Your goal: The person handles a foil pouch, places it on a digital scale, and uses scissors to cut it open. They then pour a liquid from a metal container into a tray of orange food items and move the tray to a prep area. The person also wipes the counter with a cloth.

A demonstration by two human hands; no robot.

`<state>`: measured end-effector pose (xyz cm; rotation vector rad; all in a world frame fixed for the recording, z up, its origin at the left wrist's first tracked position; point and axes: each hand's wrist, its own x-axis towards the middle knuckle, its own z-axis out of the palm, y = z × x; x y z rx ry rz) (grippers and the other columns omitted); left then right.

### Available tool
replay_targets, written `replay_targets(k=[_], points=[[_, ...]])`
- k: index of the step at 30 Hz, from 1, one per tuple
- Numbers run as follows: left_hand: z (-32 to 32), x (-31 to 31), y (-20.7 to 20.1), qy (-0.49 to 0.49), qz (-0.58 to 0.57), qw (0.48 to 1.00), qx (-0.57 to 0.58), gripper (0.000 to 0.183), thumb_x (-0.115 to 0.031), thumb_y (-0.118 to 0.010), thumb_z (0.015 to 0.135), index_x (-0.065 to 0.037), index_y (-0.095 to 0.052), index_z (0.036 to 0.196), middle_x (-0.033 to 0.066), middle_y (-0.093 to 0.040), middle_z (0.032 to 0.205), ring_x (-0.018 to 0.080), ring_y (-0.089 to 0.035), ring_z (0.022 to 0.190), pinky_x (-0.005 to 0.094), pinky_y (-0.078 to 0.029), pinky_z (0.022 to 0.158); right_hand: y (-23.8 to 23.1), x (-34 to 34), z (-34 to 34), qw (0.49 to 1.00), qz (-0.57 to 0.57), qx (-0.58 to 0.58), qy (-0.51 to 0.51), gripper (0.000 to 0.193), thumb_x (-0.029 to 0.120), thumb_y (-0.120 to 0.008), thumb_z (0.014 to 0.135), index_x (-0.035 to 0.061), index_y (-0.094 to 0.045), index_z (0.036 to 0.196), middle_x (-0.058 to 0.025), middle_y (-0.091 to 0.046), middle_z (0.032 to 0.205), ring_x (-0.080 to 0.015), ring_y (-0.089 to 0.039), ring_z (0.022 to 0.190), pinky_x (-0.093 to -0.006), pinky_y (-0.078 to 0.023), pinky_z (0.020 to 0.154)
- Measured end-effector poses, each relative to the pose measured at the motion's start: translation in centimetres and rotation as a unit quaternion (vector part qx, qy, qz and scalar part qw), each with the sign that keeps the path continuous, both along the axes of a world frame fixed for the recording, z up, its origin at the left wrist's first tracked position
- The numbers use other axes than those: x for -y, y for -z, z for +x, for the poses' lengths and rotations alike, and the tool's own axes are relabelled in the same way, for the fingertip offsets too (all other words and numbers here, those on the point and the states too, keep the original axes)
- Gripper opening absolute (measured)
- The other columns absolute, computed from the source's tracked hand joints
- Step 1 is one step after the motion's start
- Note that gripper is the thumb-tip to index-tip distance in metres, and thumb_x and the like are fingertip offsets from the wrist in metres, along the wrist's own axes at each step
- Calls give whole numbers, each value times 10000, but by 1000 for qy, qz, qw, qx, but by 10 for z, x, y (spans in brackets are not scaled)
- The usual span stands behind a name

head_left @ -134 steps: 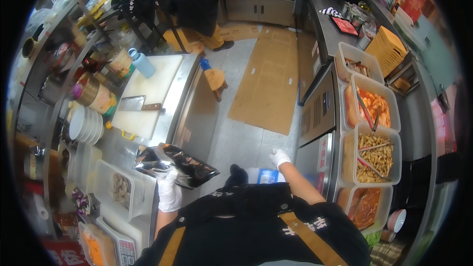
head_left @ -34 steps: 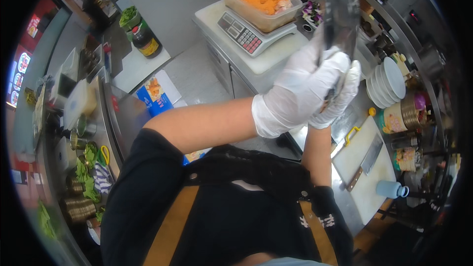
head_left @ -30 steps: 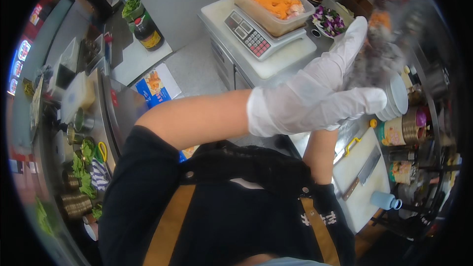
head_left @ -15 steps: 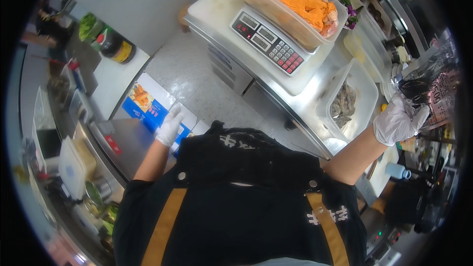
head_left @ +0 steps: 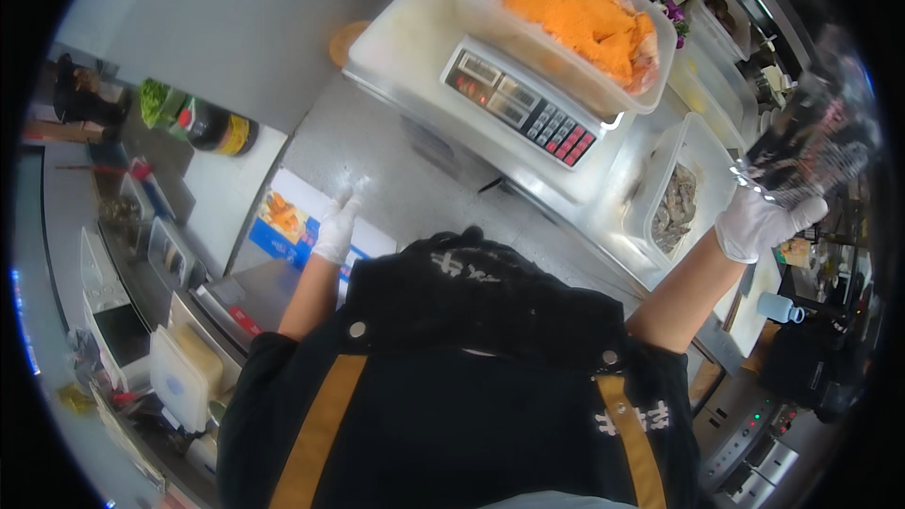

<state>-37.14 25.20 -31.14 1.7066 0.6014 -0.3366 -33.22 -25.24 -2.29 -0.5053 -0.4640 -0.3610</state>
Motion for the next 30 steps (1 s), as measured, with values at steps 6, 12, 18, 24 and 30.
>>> replay_targets(k=[6,12,18,24,30], points=[[28,-6,17,17,29,999,3,560,-240,-605,952,43,-424,1400,192,-499,1365,229,-492,1224,316,-416,991,13,-5,27,968,-33,-119,220,545,201,-605,917,25,-420,1398,-174,-476,1405,-323,-476,1272,-501,-376,1097],[7,-89,159,225,294,925,-85,409,-206,-617,924,30,-550,1251,183,-616,1163,220,-592,1093,327,-501,876,2,-14,44,911,-72,-226,337,333,168,-604,931,59,-578,1245,-126,-598,1258,-292,-582,1151,-476,-489,1001],[34,-194,248,476,423,759,-134,307,-155,-612,888,-7,-605,1157,193,-644,1081,248,-619,1065,341,-506,871,-4,-30,64,840,-201,-273,424,384,181,-658,906,48,-572,1255,-79,-637,1188,-229,-625,1072,-386,-531,903],[126,-200,230,610,481,626,-68,261,-128,-586,848,-51,-661,1086,226,-643,1096,304,-604,1104,380,-474,941,0,-40,53,830,-164,-317,429,382,179,-642,916,41,-563,1263,-91,-641,1179,-229,-635,1053,-380,-548,871],[177,-149,162,290,227,927,-77,441,-261,-581,880,21,-606,1218,236,-605,1235,333,-550,1187,384,-409,1016,17,-50,45,830,-77,-319,451,384,263,-554,957,27,-545,1260,-153,-613,1221,-290,-618,1079,-449,-537,908]])
